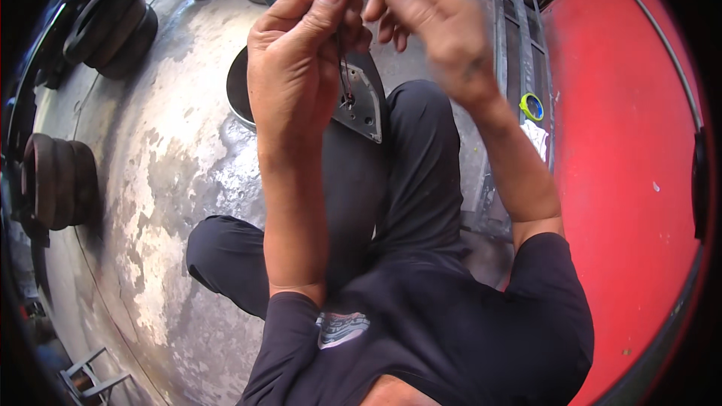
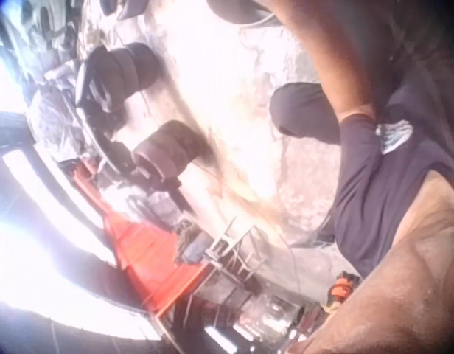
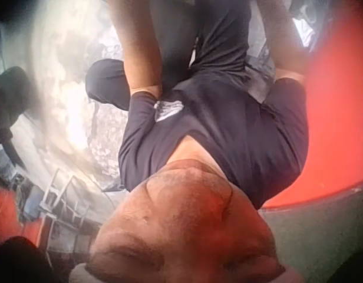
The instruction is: The person sits on the floor and repairs a wiring harness on a car bumper. They strip the ends of wires, twist them together, and secure the connection with green electrical tape. The person then places the bumper on the floor and walks toward a car.
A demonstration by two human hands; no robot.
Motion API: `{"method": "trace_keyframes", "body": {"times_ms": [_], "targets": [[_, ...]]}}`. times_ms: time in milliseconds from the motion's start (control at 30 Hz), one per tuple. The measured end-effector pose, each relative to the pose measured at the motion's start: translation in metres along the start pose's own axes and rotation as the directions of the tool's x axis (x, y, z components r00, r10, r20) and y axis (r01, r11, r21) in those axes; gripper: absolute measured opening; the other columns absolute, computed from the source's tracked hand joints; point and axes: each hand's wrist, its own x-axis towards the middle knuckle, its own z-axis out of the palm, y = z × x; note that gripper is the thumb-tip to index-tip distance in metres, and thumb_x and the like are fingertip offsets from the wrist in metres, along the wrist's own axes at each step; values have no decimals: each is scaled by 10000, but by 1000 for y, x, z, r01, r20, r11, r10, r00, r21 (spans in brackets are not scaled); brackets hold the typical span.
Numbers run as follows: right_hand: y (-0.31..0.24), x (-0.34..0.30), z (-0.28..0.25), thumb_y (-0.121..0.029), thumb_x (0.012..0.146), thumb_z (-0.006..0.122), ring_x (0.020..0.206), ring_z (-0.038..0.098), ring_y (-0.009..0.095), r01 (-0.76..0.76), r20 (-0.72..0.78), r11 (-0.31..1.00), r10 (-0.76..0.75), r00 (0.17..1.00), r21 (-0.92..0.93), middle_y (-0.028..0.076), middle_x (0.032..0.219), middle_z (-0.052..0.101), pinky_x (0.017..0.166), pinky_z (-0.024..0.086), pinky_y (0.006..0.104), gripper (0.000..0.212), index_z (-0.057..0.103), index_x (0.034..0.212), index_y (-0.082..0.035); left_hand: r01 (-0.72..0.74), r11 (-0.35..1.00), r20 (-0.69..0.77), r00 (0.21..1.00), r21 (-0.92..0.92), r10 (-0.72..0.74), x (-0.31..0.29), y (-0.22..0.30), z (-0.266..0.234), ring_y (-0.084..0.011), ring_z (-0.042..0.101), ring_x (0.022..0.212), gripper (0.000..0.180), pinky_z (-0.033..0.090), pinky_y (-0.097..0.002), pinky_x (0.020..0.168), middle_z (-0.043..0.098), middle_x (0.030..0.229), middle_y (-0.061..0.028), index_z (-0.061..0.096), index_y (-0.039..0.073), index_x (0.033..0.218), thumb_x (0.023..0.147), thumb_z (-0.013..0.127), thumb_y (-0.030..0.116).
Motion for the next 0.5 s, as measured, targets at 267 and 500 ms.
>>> {"method": "trace_keyframes", "body": {"times_ms": [267, 500], "targets": [[106, -52, 14, 47, 874, 635, 934, 682, 297, 296, 203, 757, -216, 955, -582, 134, 1058, 737, 867, 556, 389, 270, 732, 1124, 16, -42, 998, 27, 999, 37, 41, 1, 20, -19, -156, 598, 875, 250, 500, -352, 776, 659, 948, -82, 709, -69, 1193, 1074, 641, 141], [107, -52, 18, 43, 858, 652, 954, 658, 336, 275, 202, 783, -194, 960, -558, 142, 1039, 729, 901, 540, 399, 298, 735, 1141, -1, -21, 999, 72, 997, 42, 18, 0, 26, -33, -159, 495, 894, 274, 420, -349, 792, 542, 924, -52, 671, -73, 1214, 1104, 579, 160]]}}
